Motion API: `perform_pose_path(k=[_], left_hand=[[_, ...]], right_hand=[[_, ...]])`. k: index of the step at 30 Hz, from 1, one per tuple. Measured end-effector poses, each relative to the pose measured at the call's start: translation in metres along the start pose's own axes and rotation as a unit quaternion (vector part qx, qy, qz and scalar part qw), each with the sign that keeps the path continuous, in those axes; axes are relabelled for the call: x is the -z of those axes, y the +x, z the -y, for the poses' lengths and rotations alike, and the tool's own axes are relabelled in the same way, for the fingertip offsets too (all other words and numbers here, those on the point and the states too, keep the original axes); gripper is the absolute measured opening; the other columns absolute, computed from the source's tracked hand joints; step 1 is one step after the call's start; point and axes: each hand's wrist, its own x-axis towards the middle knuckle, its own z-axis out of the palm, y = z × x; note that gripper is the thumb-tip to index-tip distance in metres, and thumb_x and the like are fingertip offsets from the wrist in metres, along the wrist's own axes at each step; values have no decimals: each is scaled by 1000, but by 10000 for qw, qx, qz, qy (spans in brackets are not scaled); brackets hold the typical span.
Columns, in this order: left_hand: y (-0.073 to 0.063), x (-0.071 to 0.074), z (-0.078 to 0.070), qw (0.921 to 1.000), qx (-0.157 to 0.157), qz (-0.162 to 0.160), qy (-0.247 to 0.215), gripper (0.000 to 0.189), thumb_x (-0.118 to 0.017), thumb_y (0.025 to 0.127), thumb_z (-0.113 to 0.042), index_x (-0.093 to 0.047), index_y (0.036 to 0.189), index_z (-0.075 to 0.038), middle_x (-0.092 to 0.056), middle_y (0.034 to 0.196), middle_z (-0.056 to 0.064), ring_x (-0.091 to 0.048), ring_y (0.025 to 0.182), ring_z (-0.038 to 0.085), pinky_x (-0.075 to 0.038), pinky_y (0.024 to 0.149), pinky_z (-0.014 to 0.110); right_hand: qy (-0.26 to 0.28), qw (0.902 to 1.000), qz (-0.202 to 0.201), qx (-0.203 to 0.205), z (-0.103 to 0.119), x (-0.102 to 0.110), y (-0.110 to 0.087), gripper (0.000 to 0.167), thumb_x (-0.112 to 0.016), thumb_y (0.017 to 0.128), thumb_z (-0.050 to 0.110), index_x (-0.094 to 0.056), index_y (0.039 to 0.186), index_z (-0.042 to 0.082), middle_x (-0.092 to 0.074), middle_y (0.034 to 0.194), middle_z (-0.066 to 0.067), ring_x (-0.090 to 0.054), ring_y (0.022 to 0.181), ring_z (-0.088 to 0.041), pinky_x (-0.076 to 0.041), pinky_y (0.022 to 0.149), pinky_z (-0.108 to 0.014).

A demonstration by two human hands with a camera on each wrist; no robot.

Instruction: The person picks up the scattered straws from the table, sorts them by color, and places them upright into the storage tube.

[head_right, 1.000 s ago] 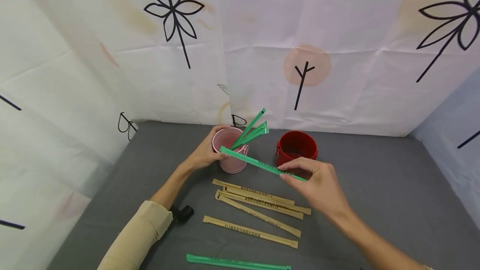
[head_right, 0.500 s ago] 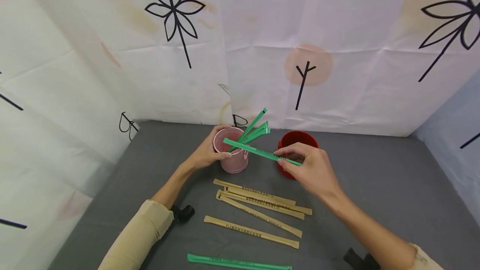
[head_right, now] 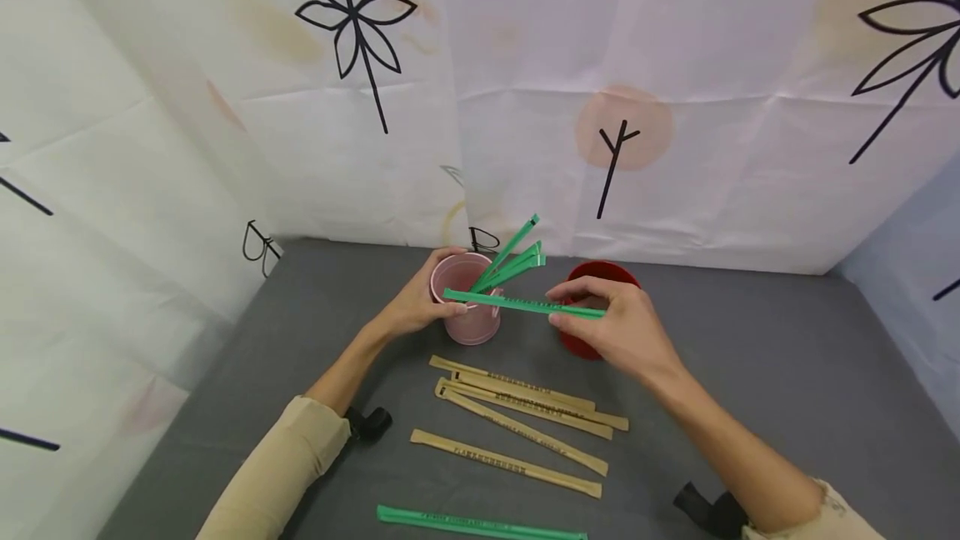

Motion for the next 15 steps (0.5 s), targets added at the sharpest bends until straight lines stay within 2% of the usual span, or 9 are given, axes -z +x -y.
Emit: perform_pose_path(k=[5,8,11,15], left_hand=[[2,0,1,9999,-10,78,-68,86,-82,81,-15,-31,150,-18,-48,142,12,-55,123,31,-53,90,41],[2,1,1,9998,-54,143,-106,87,-81,81,-11,-29,151,-9,-46,144,20,-52,125,38,-52,91,42],[2,1,-1,9997,-103,167,-139,89,-81,81,-10,-27,151,-3,-43,144,26,-49,125,45,-51,92,44],[1,0,-1,9998,-81,146,-113,90,-82,82,-17,-27,152,-8,-44,144,23,-51,125,42,-52,91,45]], right_hand=[[544,9980,209,-237,0,5,1,33,-76,89,35,-71,119,20,-66,120,2,-53,113,-17,-50,86,-37],[730,9966,245,-278,1,7,1,34,-75,89,36,-71,120,21,-67,120,2,-55,112,-16,-49,87,-36],[954,9948,226,-272,1,8,2,35,-75,90,35,-70,121,19,-68,120,1,-63,107,-14,-47,90,-33],[1319,9912,63,-61,-2,6,6,34,-70,94,29,-68,122,10,-70,119,-4,-71,99,-16,-49,91,-25]])
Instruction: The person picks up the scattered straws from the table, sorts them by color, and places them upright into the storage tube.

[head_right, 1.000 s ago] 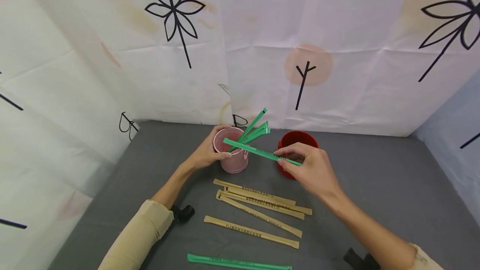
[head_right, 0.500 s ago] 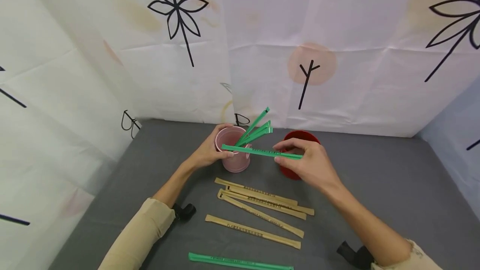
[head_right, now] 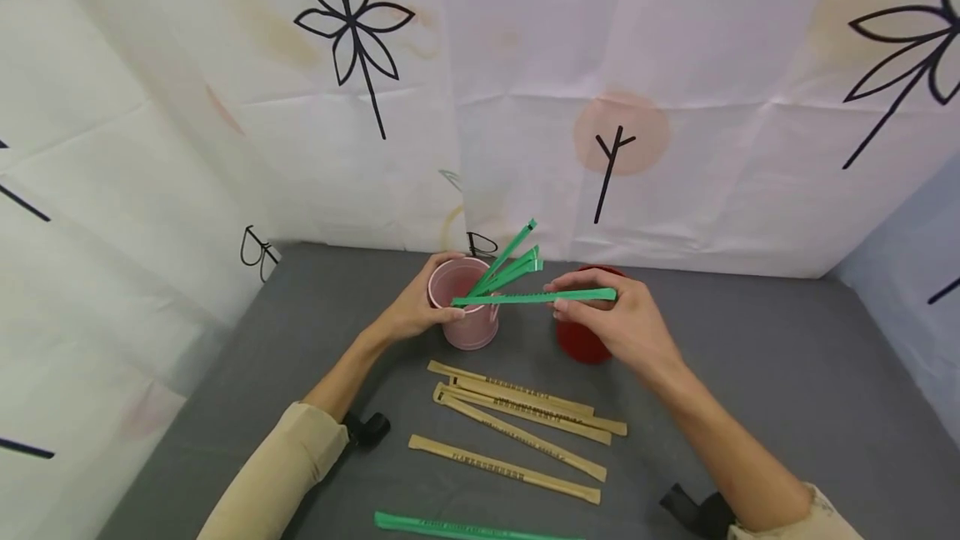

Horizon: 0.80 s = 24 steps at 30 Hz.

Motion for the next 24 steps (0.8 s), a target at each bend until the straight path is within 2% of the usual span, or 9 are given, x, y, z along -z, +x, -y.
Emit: perform_pose_path(k=[4,7,11,16,19,21,24], left_hand=[[-2,-1,-1,10000,46,-35,39,86,-82,82,-20,-31,150,-16,-46,143,16,-52,126,35,-51,93,43],[-2,-2,-1,10000,21,-71,27,85,-81,82,-15,-31,150,-16,-47,142,14,-53,125,34,-51,93,44],[-2,-2,0,9999,17,-103,26,85,-82,81,-13,-31,150,-16,-47,143,12,-54,123,34,-52,91,47],[-1,-2,0,9999,-54,-67,-122,87,-82,80,-10,-30,150,-15,-46,143,19,-53,122,42,-49,91,59],[-1,-1,-1,9999,-38,-53,-138,89,-81,79,-9,-29,151,-12,-44,144,22,-50,125,45,-45,93,63],[-1,-1,0,10000,2,-63,-77,89,-81,80,-10,-28,151,-11,-44,144,21,-49,127,42,-45,95,61],[-1,0,1,10000,28,-86,9,88,-82,80,-14,-30,150,-15,-46,142,17,-50,126,37,-48,95,57]], right_hand=[[381,9988,-117,292,-5,-6,6,33,-67,97,22,-64,122,1,-71,116,-6,-72,95,-16,-55,85,-25],[568,9973,-177,428,-5,-11,12,32,-67,97,18,-60,119,-3,-72,114,-10,-73,91,-16,-56,83,-26],[386,9975,-397,449,-6,-18,19,30,-69,95,18,-60,114,-3,-74,105,-10,-73,84,-12,-55,82,-23],[61,9967,-653,467,-7,-26,26,27,-72,93,20,-70,111,0,-74,88,-5,-70,77,-12,-54,77,-23],[144,9958,-719,543,-8,-30,29,27,-73,93,18,-71,113,1,-73,89,-4,-69,80,-12,-55,76,-25],[293,9952,-747,567,-9,-32,31,28,-73,92,17,-70,114,0,-73,92,-4,-70,83,-11,-56,77,-25],[480,9940,-787,597,-11,-36,35,29,-74,91,15,-69,114,-3,-73,98,-10,-71,87,-12,-57,79,-26]])
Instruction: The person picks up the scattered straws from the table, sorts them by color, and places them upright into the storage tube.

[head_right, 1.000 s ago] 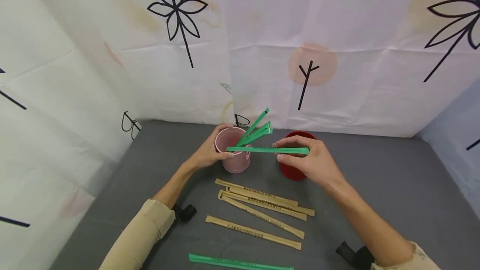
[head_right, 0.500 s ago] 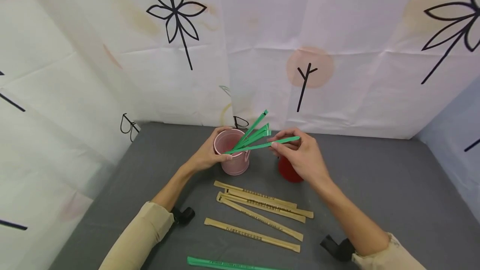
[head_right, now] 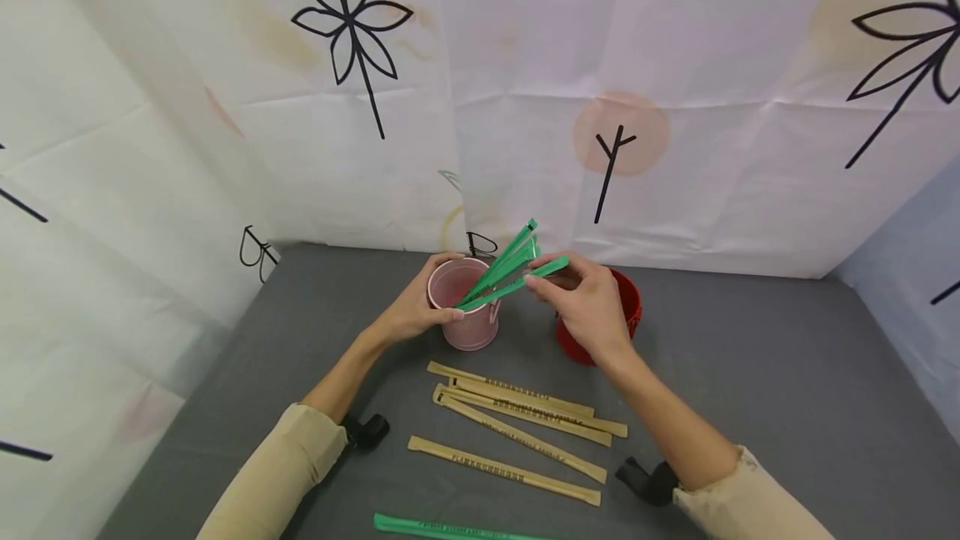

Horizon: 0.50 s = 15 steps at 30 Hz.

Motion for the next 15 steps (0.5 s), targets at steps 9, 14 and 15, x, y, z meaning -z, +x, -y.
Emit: perform_pose_path(k=[9,14,15], left_hand=[[0,0,-1,9999,-111,1,-84,87,-84,80,-17,-32,149,-15,-46,143,15,-52,124,38,-47,95,58],[0,-1,-3,9998,-145,36,-135,87,-84,81,-20,-31,150,-13,-45,144,19,-51,124,42,-44,96,61],[0,-1,-5,9998,-142,52,-157,88,-83,81,-18,-30,150,-11,-45,144,21,-51,124,43,-44,96,62]], right_hand=[[-291,9996,56,-29,-6,-11,8,25,-73,92,17,-71,109,-2,-73,96,-18,-71,83,-18,-58,76,-29],[-549,9982,62,-212,-10,-15,10,26,-74,91,23,-74,107,2,-75,92,-14,-72,81,-23,-57,74,-26],[-613,9978,64,-239,-10,-16,11,27,-74,91,24,-74,107,2,-75,91,-13,-72,80,-23,-56,73,-26]])
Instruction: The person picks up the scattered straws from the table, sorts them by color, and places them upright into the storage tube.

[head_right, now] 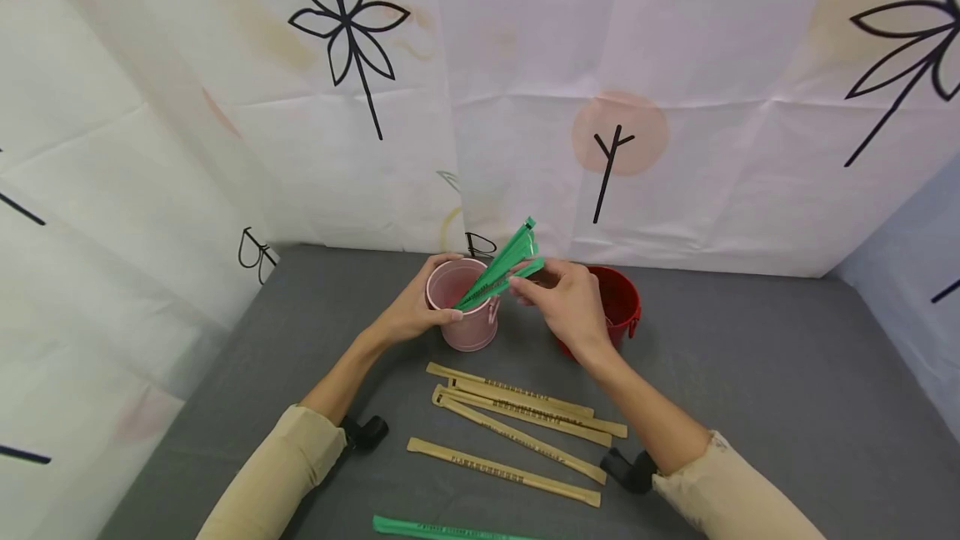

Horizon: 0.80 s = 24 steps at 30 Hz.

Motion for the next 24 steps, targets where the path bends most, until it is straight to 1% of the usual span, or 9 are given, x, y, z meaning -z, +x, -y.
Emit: perform_pose_path(k=[4,7,10,14,18,21,24], left_hand=[[0,0,-5,9998,2,93,-160,89,-80,81,-7,-25,150,2,-41,143,31,-48,123,51,-41,95,68],[1,0,-5,9997,0,132,-209,91,-79,80,-4,-23,150,5,-39,143,34,-47,122,54,-40,94,69],[1,0,-2,9999,-2,102,-114,92,-81,81,-10,-23,151,1,-40,144,31,-47,123,52,-41,95,68],[1,0,1,10000,41,15,51,90,-83,81,-19,-29,151,-10,-45,144,22,-51,123,44,-45,95,61],[1,0,4,9999,77,-29,85,86,-84,81,-20,-32,150,-17,-46,144,16,-53,123,38,-47,95,57],[1,1,4,9999,97,-3,39,87,-83,81,-17,-31,150,-16,-45,145,17,-52,124,38,-47,96,57],[0,2,2,10000,79,32,-23,88,-82,81,-13,-29,152,-12,-43,146,22,-50,125,42,-45,96,61]], right_hand=[[-193,9998,19,-55,1,-1,0,28,-74,92,28,-76,108,5,-76,90,-9,-73,78,-19,-56,75,-28],[-256,9996,49,-115,2,-1,0,28,-74,91,29,-76,110,7,-76,90,-8,-73,77,-17,-56,77,-29],[-393,9989,72,-242,3,1,-2,30,-75,90,32,-76,110,10,-76,89,-4,-73,78,-14,-54,79,-28],[-457,9983,99,-352,4,5,-6,32,-76,89,34,-75,112,11,-76,89,-2,-73,79,-13,-55,82,-28],[-428,9983,125,-383,6,10,-12,32,-76,89,31,-74,114,11,-76,92,-3,-73,82,-13,-56,80,-25],[-421,9982,149,-393,7,13,-17,31,-76,89,29,-74,114,10,-76,95,-4,-73,84,-12,-55,78,-22],[-322,9987,172,-364,9,15,-22,30,-77,89,27,-74,113,10,-76,99,-5,-73,83,-13,-54,80,-21]])
